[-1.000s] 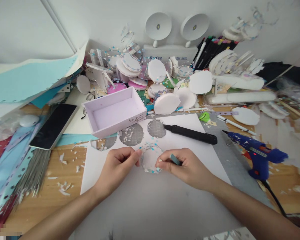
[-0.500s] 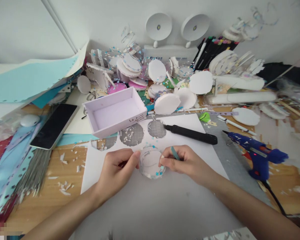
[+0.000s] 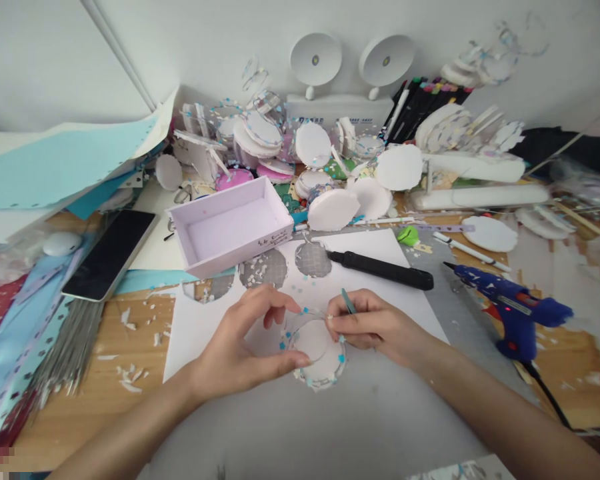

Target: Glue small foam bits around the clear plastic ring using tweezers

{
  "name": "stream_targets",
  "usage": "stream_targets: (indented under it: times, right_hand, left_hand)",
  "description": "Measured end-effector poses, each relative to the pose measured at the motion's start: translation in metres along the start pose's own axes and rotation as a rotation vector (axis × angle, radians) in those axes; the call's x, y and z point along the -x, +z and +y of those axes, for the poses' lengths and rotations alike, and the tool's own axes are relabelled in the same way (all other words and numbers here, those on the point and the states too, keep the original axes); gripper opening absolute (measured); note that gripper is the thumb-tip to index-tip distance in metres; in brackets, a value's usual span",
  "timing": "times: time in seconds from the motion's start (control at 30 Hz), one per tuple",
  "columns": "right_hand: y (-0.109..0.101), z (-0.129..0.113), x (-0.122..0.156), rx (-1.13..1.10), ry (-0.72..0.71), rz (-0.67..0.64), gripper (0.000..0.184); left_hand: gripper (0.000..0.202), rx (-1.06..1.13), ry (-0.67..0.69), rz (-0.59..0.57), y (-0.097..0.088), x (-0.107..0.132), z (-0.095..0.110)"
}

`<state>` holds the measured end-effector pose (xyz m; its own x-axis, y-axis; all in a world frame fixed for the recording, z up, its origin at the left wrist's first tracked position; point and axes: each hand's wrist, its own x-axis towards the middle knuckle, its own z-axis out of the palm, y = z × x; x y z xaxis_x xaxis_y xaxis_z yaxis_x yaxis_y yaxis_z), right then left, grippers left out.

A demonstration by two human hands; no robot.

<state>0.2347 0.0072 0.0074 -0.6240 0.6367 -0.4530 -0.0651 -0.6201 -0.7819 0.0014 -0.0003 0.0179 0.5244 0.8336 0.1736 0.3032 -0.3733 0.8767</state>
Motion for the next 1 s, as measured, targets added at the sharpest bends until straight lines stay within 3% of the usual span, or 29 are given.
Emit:
stream_targets:
  times: [0.13, 0.3, 0.6, 0.8, 0.9, 1.0]
  right_hand:
    - [0.0, 0.001, 0.0, 0.089, -0.008, 0.039, 0.026]
    - [0.002, 0.004, -0.001, 0.171, -0.019, 0.041, 0.031]
    - [0.006, 0.004, -0.002, 0.223, -0.048, 0.046, 0.032]
    - [0.008, 0.004, 0.0, 0.262, -0.057, 0.068, 0.03]
    - [0.01, 0.003, 0.001, 0.239, -0.079, 0.126, 0.029]
    - [0.009, 0.0, 0.001, 0.158, -0.164, 0.281, 0.027]
  left_hand:
    - [0.052, -0.071, -0.05, 0.0, 0.005, 0.0, 0.0]
    - [0.059, -0.167, -0.012, 0.033, 0.011, 0.002, -0.006]
    - [0.064, -0.154, 0.047, 0.011, 0.012, 0.0, -0.004]
    - [0.053, -0.104, 0.074, -0.011, 0.01, -0.002, -0.002]
    - [0.053, -0.085, 0.075, -0.002, 0.009, -0.002, -0.002]
    - [0.054, -0.065, 0.073, 0.003, 0.009, -0.001, -0.002]
